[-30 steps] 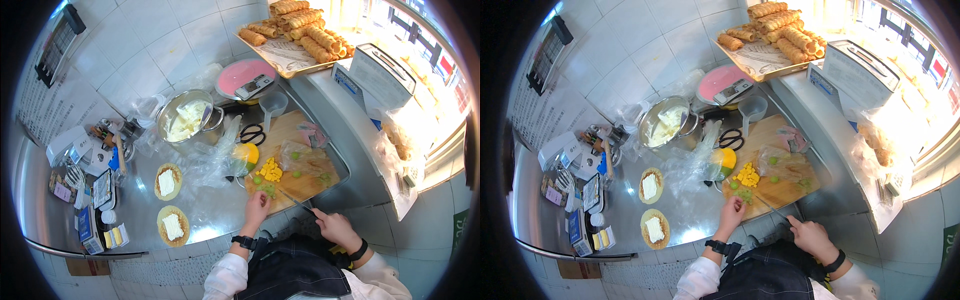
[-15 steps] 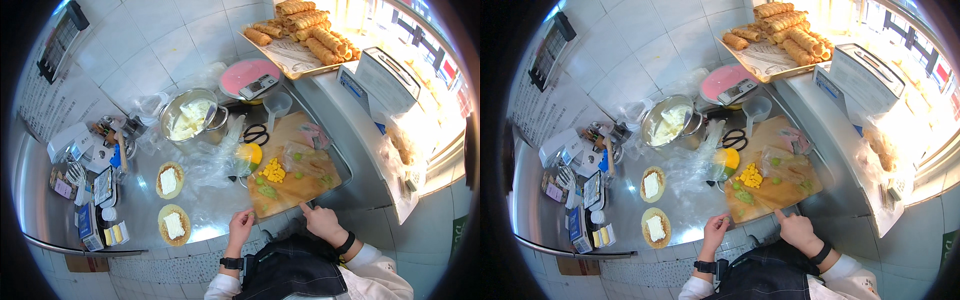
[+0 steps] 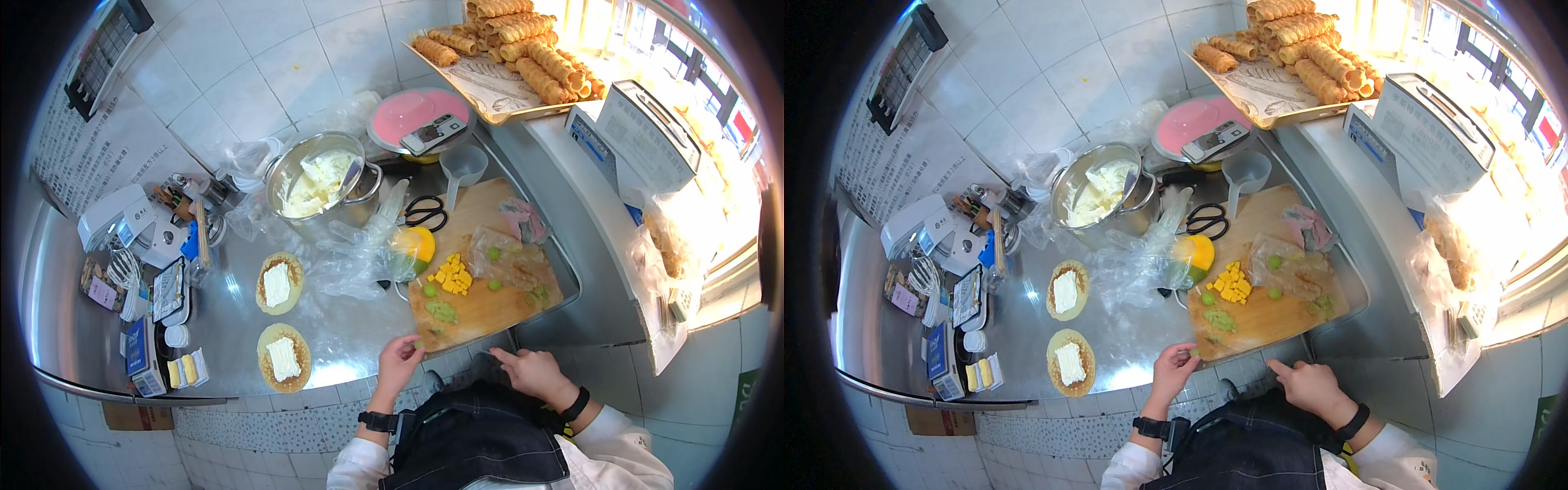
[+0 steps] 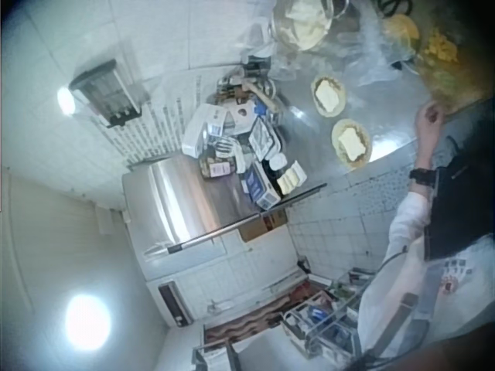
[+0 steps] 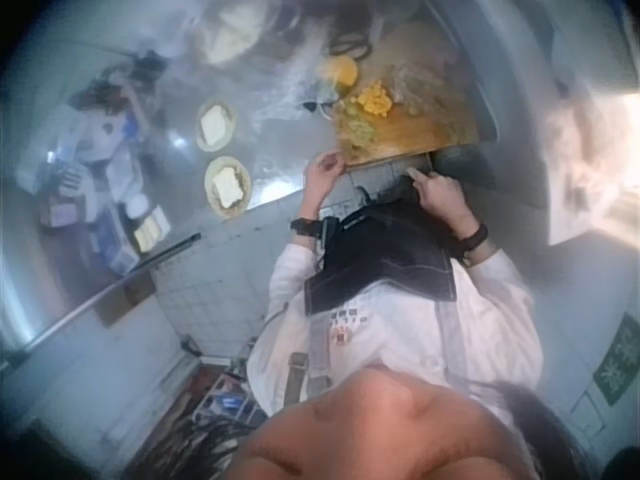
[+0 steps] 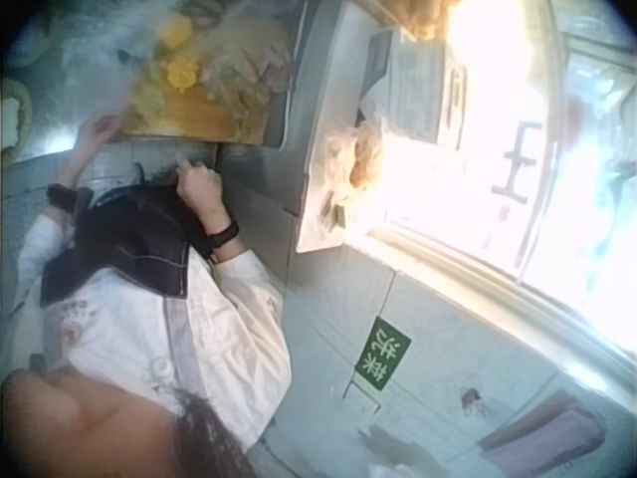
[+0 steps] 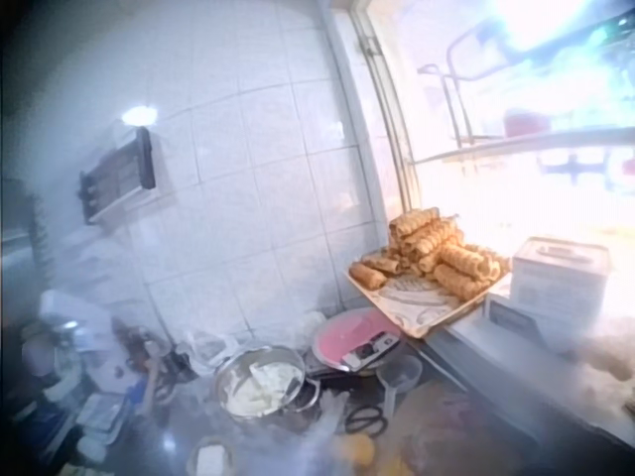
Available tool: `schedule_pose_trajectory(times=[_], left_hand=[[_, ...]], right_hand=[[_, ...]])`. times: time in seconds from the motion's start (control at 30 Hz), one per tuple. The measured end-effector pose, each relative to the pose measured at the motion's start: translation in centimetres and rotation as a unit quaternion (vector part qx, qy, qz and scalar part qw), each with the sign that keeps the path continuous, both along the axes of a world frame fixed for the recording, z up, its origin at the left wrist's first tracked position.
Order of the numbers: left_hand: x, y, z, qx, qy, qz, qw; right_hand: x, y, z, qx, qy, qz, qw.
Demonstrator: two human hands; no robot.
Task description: The person prepares crepes by chopping fruit, spreading cream, and rolling the crepes. They add chocolate sprinkles to one crepe and roll it into a cylinder, then place it on a tray.
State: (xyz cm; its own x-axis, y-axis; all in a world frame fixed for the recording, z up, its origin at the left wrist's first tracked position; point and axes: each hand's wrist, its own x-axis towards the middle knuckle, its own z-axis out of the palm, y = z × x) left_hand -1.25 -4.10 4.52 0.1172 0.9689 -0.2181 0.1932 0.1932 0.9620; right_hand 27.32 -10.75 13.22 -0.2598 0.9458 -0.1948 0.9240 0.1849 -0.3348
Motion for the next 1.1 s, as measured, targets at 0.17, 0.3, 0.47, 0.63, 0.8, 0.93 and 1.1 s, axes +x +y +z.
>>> schedule_pose_trajectory(times=[0.17,0.3,0.47,0.63,0.8,0.93,1.1], left_hand=[[2.3,1.7,0.3,0.205,0.167,-0.112,0.958],[2.7,1.9,0.2,0.164,0.122,-0.096,0.974],[1.7,3.0,-0.1,0.112,0.130,-0.148,0.974],[1.3,4.3,-0.2,0.189,0.149,-0.217,0.946],[1.3,4.3,0.0,0.238,0.179,-0.234,0.926],[1.9,3.8,-0.1,0.248,0.232,-0.208,0.917],[2.3,3.4,-0.2,0.276,0.242,-0.192,0.910]], right_hand=[[0.8,0.3,0.1,-0.004,0.030,-0.027,0.999],[0.6,-1.0,1.3,0.004,0.001,-0.032,0.999],[0.2,-1.5,2.8,-0.007,-0.010,-0.002,1.000],[-0.1,-1.4,3.7,-0.007,-0.019,0.002,1.000],[-0.1,-1.8,4.2,-0.021,-0.025,-0.002,0.999],[-0.1,-1.7,4.2,-0.018,-0.017,-0.001,1.000],[-0.3,-1.5,4.3,-0.004,-0.015,-0.004,1.000]])
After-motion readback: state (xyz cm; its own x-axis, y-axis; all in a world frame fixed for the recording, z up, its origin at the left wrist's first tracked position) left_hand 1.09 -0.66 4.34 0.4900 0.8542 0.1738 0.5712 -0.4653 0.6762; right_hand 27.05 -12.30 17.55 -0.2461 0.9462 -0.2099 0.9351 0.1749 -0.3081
